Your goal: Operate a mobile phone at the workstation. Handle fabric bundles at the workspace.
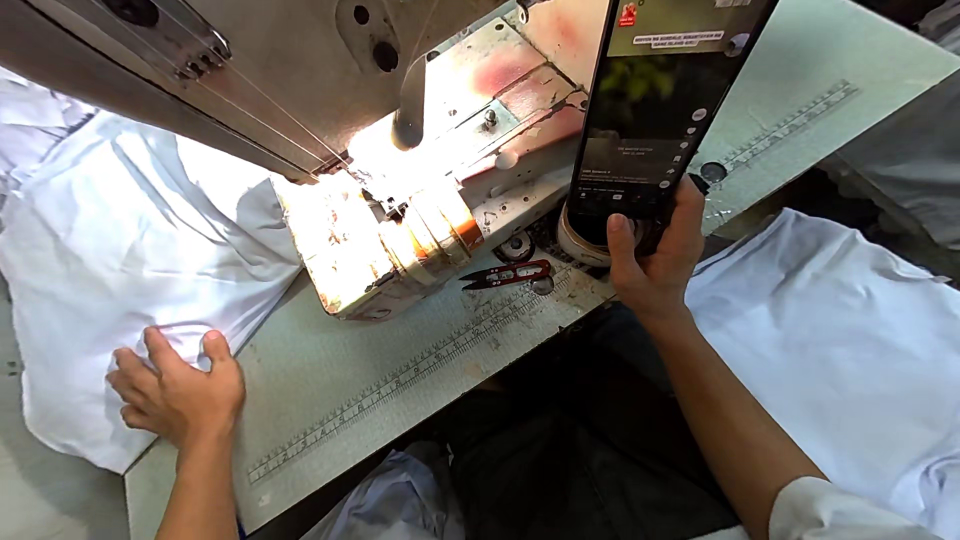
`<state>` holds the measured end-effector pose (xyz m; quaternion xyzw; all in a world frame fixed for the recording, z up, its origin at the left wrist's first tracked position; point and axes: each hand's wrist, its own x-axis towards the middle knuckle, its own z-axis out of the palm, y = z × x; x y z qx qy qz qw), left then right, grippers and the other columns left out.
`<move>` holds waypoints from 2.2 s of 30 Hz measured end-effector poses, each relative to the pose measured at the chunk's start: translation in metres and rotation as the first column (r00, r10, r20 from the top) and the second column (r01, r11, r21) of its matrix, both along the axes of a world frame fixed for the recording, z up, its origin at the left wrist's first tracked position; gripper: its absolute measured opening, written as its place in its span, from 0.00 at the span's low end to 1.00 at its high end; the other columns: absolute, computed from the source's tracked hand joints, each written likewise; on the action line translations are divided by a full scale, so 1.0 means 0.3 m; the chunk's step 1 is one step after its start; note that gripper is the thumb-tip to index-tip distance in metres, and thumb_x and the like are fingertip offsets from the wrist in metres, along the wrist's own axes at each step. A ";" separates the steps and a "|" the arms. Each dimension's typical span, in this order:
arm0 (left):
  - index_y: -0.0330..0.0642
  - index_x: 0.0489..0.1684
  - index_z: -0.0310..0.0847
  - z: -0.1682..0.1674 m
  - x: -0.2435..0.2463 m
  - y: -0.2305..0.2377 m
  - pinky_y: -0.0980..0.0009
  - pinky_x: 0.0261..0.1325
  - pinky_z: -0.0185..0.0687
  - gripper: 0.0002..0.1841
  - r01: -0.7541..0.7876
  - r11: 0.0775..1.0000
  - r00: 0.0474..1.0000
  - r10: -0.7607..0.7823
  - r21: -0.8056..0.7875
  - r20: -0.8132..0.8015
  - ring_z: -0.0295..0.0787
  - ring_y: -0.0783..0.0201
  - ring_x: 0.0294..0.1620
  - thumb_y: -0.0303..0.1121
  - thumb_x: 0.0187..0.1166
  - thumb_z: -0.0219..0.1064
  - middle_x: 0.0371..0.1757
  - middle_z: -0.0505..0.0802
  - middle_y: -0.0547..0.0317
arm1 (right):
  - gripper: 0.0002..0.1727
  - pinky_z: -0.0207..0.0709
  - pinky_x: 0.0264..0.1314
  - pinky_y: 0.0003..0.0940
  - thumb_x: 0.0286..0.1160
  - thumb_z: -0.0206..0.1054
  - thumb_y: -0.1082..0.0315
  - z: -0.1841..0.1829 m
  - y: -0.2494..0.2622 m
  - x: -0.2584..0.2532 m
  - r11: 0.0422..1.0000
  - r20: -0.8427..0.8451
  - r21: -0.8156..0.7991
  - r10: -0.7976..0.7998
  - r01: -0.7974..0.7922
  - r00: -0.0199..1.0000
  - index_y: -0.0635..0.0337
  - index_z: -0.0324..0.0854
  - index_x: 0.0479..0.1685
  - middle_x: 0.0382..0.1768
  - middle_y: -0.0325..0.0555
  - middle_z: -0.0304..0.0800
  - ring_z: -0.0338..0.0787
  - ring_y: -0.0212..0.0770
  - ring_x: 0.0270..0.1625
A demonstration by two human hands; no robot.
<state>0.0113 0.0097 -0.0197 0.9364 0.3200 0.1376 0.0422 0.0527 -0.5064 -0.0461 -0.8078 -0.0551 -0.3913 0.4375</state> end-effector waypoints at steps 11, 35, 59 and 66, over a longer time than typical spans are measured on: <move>0.44 0.94 0.54 0.003 -0.002 0.000 0.24 0.84 0.37 0.43 0.012 1.000 1.000 -0.012 -0.005 0.002 0.40 0.29 0.94 0.64 0.84 0.48 0.94 0.52 0.33 | 0.33 0.82 0.68 0.37 0.82 0.62 0.56 -0.002 -0.002 0.002 1.000 0.002 0.002 -0.001 0.001 1.000 0.75 0.64 0.76 0.62 0.59 0.83 0.87 0.39 0.64; 0.44 0.94 0.54 0.006 -0.002 -0.002 0.24 0.84 0.38 0.42 0.012 1.000 1.000 -0.012 -0.005 -0.003 0.40 0.29 0.94 0.63 0.84 0.48 0.94 0.52 0.33 | 0.33 0.79 0.68 0.41 0.83 0.61 0.54 -0.004 -0.005 0.005 0.999 0.009 -0.028 -0.022 0.022 1.000 0.74 0.65 0.76 0.62 0.62 0.82 0.84 0.45 0.66; 0.44 0.94 0.54 0.002 -0.001 0.002 0.25 0.85 0.39 0.43 0.005 1.000 1.000 -0.005 0.003 -0.009 0.41 0.30 0.94 0.64 0.84 0.48 0.94 0.52 0.34 | 0.33 0.82 0.66 0.36 0.83 0.61 0.56 0.004 -0.002 0.001 1.000 0.006 -0.017 -0.008 0.008 1.000 0.76 0.64 0.76 0.61 0.60 0.83 0.87 0.40 0.64; 0.43 0.94 0.54 0.005 0.000 0.001 0.25 0.84 0.39 0.43 0.007 1.000 1.000 -0.007 0.004 -0.011 0.41 0.29 0.94 0.63 0.85 0.48 0.94 0.52 0.32 | 0.33 0.78 0.70 0.42 0.82 0.62 0.54 -0.001 -0.004 0.003 0.999 0.002 -0.026 -0.025 0.025 1.000 0.74 0.65 0.75 0.61 0.62 0.83 0.84 0.46 0.66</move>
